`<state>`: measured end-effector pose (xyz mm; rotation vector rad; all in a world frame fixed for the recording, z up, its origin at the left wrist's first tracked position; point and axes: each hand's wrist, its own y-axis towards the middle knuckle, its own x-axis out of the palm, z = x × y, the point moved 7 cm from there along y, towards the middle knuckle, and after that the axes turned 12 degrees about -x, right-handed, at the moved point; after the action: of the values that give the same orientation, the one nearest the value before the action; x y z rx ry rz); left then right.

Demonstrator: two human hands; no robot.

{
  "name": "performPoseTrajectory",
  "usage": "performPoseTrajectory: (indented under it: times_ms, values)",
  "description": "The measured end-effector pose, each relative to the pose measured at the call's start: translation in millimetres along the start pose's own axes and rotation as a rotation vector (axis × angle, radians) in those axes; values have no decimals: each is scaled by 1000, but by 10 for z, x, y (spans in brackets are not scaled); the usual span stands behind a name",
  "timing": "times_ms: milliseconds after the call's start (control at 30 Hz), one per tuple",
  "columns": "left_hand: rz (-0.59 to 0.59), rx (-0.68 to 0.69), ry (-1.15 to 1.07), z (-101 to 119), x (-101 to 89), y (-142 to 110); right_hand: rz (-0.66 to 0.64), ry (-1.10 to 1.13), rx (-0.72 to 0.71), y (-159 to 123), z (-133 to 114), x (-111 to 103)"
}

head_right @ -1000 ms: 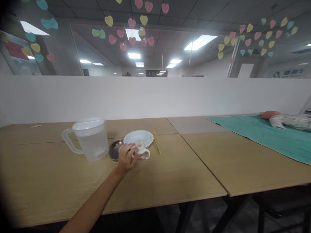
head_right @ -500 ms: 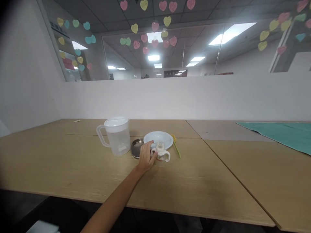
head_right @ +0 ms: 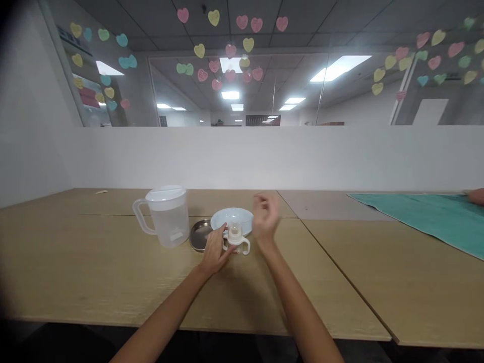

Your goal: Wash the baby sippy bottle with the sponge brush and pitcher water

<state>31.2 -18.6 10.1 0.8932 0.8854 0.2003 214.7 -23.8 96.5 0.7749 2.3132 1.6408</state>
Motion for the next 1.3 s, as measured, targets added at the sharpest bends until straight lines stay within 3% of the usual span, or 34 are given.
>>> performPoseTrajectory:
  times_ms: [133, 333, 433, 567, 800, 867, 933, 1000, 1033, 1100, 1200, 1300]
  values:
    - [6, 20, 11, 25, -1, 4, -271, -76, -47, -364, 39, 436]
    - [-8, 18, -2, 42, 34, 16, -386, -100, -69, -650, 43, 529]
    - [-48, -27, 3, 0, 95, 29, -347, -161, -73, -655, -6, 528]
    - [-74, -124, 8, -53, 139, 56, -259, -195, 30, -690, 77, 492]
    - [-96, -197, -107, -104, 143, 117, -283, 65, 180, -687, 301, 502]
    - [-94, -193, -110, -115, 146, 124, -189, 157, 258, -610, 337, 449]
    - [-87, -188, -115, -118, 148, 121, 11, 199, 315, -511, 371, 299]
    - [-81, -181, -113, -108, 150, 110, 195, 171, 326, -447, 409, 121]
    - [-76, -174, -106, -98, 148, 102, 225, 136, 325, -435, 436, 65]
    - [-62, -154, -77, -71, 137, 90, 168, 41, 328, -448, 527, 33]
    - [-51, -114, -20, -23, 106, 85, -17, -88, 333, -547, 726, 110]
    - [-48, -70, 20, 15, 66, 91, -128, -75, 353, -667, 928, 225]
